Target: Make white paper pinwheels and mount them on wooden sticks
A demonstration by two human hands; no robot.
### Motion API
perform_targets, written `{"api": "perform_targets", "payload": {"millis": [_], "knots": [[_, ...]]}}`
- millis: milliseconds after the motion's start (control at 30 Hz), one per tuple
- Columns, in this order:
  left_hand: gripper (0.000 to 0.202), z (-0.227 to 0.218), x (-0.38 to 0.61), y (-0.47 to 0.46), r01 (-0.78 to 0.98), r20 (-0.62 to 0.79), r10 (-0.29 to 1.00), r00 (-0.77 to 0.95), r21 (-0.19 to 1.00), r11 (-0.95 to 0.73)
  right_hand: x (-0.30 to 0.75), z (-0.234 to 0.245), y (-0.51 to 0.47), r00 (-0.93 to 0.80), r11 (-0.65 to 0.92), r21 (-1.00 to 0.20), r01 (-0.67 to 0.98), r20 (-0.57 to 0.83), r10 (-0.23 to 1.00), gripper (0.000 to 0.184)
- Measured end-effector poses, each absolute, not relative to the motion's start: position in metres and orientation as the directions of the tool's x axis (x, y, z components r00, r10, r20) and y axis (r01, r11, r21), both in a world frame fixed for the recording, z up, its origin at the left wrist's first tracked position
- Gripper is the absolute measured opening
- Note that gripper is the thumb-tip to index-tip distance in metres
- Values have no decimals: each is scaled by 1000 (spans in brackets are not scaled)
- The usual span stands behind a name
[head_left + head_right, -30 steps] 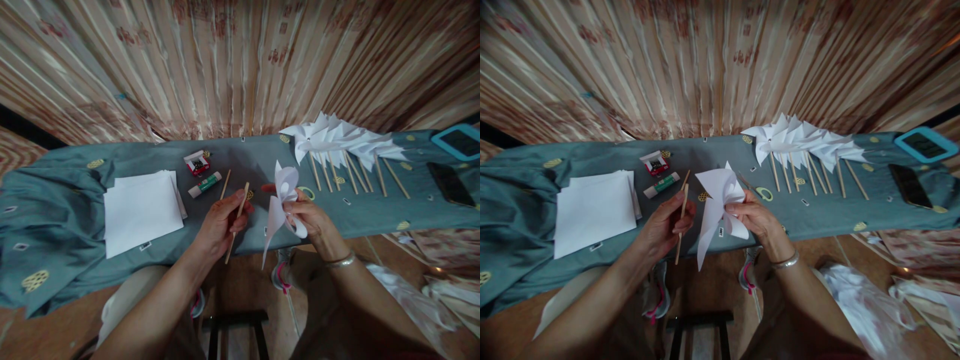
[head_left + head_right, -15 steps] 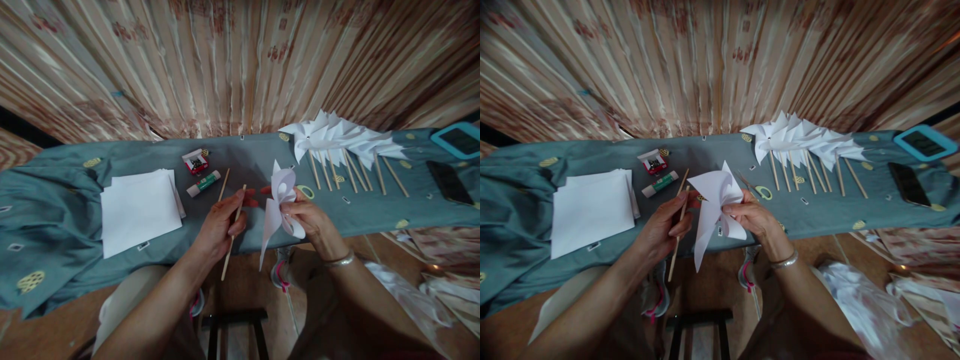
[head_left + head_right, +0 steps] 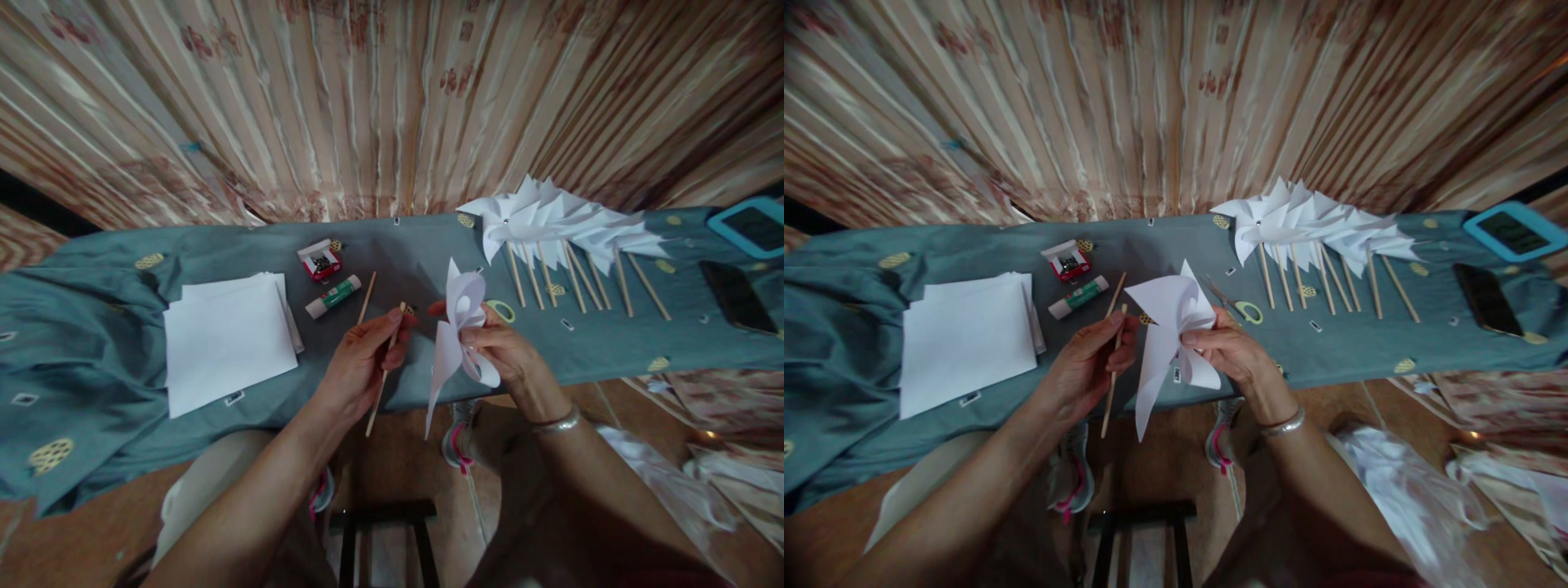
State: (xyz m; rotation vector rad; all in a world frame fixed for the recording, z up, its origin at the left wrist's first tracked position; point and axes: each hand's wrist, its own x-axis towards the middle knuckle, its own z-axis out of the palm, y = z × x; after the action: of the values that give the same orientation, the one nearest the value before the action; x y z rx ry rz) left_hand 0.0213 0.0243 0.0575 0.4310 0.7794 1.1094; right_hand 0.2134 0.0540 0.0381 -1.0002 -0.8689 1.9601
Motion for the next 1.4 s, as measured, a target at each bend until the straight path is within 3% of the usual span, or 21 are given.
{"api": "perform_targets", "payload": {"millis": [367,800,1400], "knots": [[36,57,25,23,-572,-352,914,201,715,401,210,40,53,-373,-451,-836,-312,-329,868,31],[33,47,28,20,-349,-372,925,80,859,375,190,48,45,-272,-365,-872,-326,-283,920,28],[21,41,25,22,-163,-238,971,29,957,239,187,37,42,-193,-286,-922,-262,-241,951,26]]}}
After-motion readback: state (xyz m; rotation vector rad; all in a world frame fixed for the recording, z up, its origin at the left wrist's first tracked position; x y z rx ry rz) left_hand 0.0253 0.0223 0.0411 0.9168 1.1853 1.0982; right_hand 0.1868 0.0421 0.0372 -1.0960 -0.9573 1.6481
